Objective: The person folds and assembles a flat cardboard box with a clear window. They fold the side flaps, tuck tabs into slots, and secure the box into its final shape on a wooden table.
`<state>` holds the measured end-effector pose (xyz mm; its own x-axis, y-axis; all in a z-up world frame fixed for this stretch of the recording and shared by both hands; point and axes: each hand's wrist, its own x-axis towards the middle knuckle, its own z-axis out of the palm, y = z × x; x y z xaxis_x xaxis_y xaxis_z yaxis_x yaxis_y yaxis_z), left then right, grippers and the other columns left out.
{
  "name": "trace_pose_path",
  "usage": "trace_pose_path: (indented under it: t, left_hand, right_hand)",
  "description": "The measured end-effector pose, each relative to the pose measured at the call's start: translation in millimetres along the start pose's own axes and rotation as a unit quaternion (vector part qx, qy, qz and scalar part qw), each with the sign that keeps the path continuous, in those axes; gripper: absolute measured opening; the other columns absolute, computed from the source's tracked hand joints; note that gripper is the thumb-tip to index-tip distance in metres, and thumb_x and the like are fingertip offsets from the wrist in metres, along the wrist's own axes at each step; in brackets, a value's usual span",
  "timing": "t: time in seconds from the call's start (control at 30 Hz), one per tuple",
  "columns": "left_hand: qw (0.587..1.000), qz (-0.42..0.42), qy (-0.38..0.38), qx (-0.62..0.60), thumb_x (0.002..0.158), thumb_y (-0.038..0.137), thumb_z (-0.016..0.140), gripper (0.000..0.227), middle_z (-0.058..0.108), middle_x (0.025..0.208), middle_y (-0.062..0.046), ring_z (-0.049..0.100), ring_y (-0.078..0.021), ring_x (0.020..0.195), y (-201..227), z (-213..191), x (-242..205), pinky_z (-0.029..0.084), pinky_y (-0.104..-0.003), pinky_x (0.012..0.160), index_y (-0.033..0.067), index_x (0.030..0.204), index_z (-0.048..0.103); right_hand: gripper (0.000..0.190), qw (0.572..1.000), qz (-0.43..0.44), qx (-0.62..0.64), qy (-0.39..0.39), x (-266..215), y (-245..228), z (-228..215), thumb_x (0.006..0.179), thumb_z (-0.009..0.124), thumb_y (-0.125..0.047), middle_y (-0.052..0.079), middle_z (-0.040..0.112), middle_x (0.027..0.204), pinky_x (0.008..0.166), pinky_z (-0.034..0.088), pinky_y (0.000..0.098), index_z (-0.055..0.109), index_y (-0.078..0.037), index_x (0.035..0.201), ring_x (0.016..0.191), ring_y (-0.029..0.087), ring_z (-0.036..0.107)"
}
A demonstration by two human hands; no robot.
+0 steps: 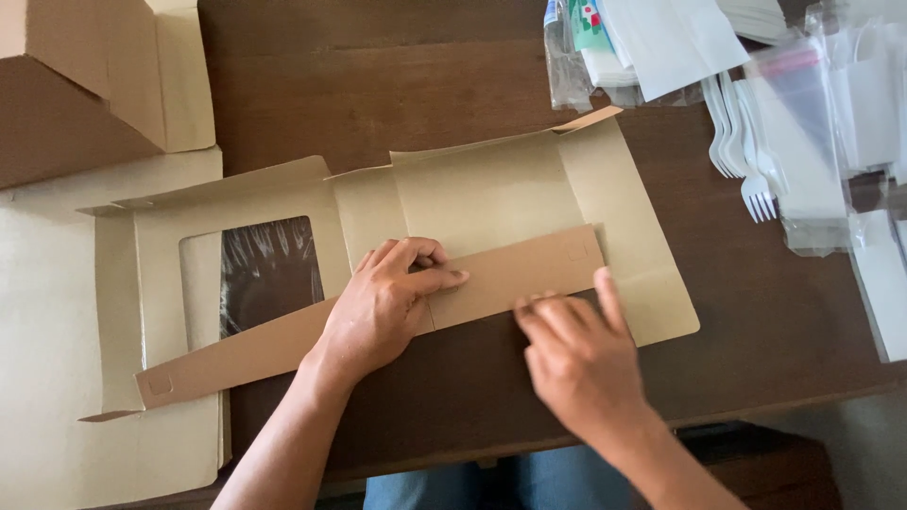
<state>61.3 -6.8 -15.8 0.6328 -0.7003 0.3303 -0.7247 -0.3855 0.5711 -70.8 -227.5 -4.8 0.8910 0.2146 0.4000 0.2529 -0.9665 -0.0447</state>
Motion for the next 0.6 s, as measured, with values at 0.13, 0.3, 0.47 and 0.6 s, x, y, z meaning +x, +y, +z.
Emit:
trace_pose_path:
  t: [0.13, 0.3, 0.47, 0.6]
  left_hand:
    - [1.000, 0.002, -0.001, 0.004, 0.082, -0.013, 0.053, 0.050, 0.060, 0.116, -0.005, 0.058, -0.0280, 0.098, -2, 2, -1, 0.047, -0.044, 0.092, 0.0162, 0.114, 0.078]
    - [1.000, -0.003, 0.005, -0.002, 0.090, -0.007, 0.060, 0.038, 0.061, 0.115, -0.004, 0.060, -0.0294, 0.100, 0, 1, 0, 0.047, -0.046, 0.092, 0.0173, 0.114, 0.078]
    - [1.000, -0.004, 0.003, 0.001, 0.087, -0.011, 0.054, 0.045, 0.060, 0.114, -0.004, 0.059, -0.0289, 0.101, 0, 1, -1, 0.047, -0.046, 0.093, 0.0184, 0.114, 0.078]
    - [1.000, -0.013, 0.001, -0.006, 0.083, -0.010, 0.055, 0.048, 0.061, 0.115, -0.004, 0.059, -0.0295, 0.104, -1, 3, 0, 0.046, -0.046, 0.095, 0.0183, 0.113, 0.078]
  right_hand:
    - [0.037, 0.999, 0.014, -0.026, -0.012, -11, 28, -4, 0.078, 0.078, -0.005, 0.005, 0.074, 0.110, 0.124, 0.026, 0.0648, 0.072, -0.012, 0.114, 0.102, 0.019, 0.067]
    - [0.036, 0.996, 0.022, -0.088, -0.019, -22, 56, -14, 0.080, 0.078, -0.002, 0.006, 0.077, 0.112, 0.129, 0.018, 0.0618, 0.076, -0.011, 0.115, 0.102, 0.018, 0.071]
    - [0.030, 0.993, 0.024, -0.119, 0.007, -20, 50, -17, 0.082, 0.072, 0.002, 0.004, 0.075, 0.107, 0.127, 0.023, 0.0608, 0.077, -0.007, 0.110, 0.104, 0.019, 0.070]
    - [0.031, 0.991, 0.031, -0.132, 0.008, -20, 42, -7, 0.082, 0.079, -0.006, 0.006, 0.078, 0.114, 0.129, 0.017, 0.0601, 0.076, -0.009, 0.113, 0.110, 0.019, 0.070]
